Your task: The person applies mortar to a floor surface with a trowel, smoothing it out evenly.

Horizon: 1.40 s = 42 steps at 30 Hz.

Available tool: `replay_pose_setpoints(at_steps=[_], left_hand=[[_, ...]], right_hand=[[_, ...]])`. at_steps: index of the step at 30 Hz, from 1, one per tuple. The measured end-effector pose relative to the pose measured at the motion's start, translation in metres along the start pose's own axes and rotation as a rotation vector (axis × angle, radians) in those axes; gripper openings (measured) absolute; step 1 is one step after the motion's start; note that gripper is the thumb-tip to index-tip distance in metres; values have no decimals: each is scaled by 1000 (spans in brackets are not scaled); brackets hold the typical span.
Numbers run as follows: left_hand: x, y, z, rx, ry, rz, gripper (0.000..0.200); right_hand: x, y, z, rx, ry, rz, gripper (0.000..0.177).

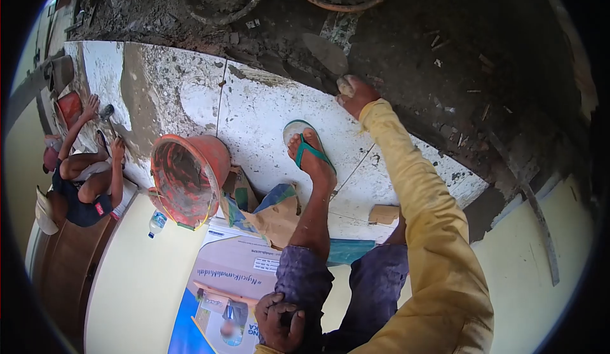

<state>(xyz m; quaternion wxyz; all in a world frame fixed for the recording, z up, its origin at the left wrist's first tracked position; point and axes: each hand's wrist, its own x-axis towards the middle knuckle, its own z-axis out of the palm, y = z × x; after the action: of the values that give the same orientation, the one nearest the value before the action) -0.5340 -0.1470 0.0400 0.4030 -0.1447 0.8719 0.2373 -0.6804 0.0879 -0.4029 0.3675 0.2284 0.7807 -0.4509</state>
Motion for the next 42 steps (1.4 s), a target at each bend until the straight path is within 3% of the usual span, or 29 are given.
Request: replay_pose_setpoints(at_steps=[2, 3, 6, 10, 14, 17, 19, 21, 23, 26, 30, 31, 34, 40, 41, 42], left_hand=[[3, -1, -3, -16, 0, 7, 19], [6, -1, -4, -22, 3, 13, 19], [10, 1, -11, -63, 9, -2, 19], [5, -1, -5, -217, 101, -127, 19], [20, -3, -17, -164, 67, -6, 18], [22, -6, -18, -167, 66, 11, 17], [22, -3, -17, -193, 92, -12, 15], [25, 0, -18, -192, 105, -50, 16], [25, 3, -17, -211, 117, -70, 16], [23, 3, -20, -218, 135, -70, 16], [29, 8, -18, -221, 131, -36, 17], [29, 9, -20, -206, 126, -33, 17], [25, 9, -17, -173, 139, -25, 16], [25, 6, -18, -158, 135, 15, 16], [24, 5, -19, -154, 140, 22, 16], [24, 4, -19, -149, 141, 28, 16]], right_hand=[[-3, -34, -38, 141, -199, 196, 50], [5, -26, -32, 271, -120, 279, 40], [52, -8, -34, 467, -343, 416, 35], [105, -27, -35, 171, -483, 556, 34], [139, -57, -16, 16, -635, 513, 36], [134, -81, -22, -190, -695, 295, 29], [152, -74, -6, -71, -594, 636, 43], [146, -49, -16, -158, -628, 316, 41], [119, -70, -32, -218, -617, 402, 37], [121, -12, -20, 3, -480, 561, 36], [110, -17, -30, 125, -521, 808, 26], [118, -5, -25, 355, -733, 843, 29], [131, -4, -5, 534, -784, 780, 24], [107, -84, -13, 308, -716, 598, 22], [98, -80, -29, 98, -854, 204, 30], [92, -84, -34, 207, -847, 307, 33]])
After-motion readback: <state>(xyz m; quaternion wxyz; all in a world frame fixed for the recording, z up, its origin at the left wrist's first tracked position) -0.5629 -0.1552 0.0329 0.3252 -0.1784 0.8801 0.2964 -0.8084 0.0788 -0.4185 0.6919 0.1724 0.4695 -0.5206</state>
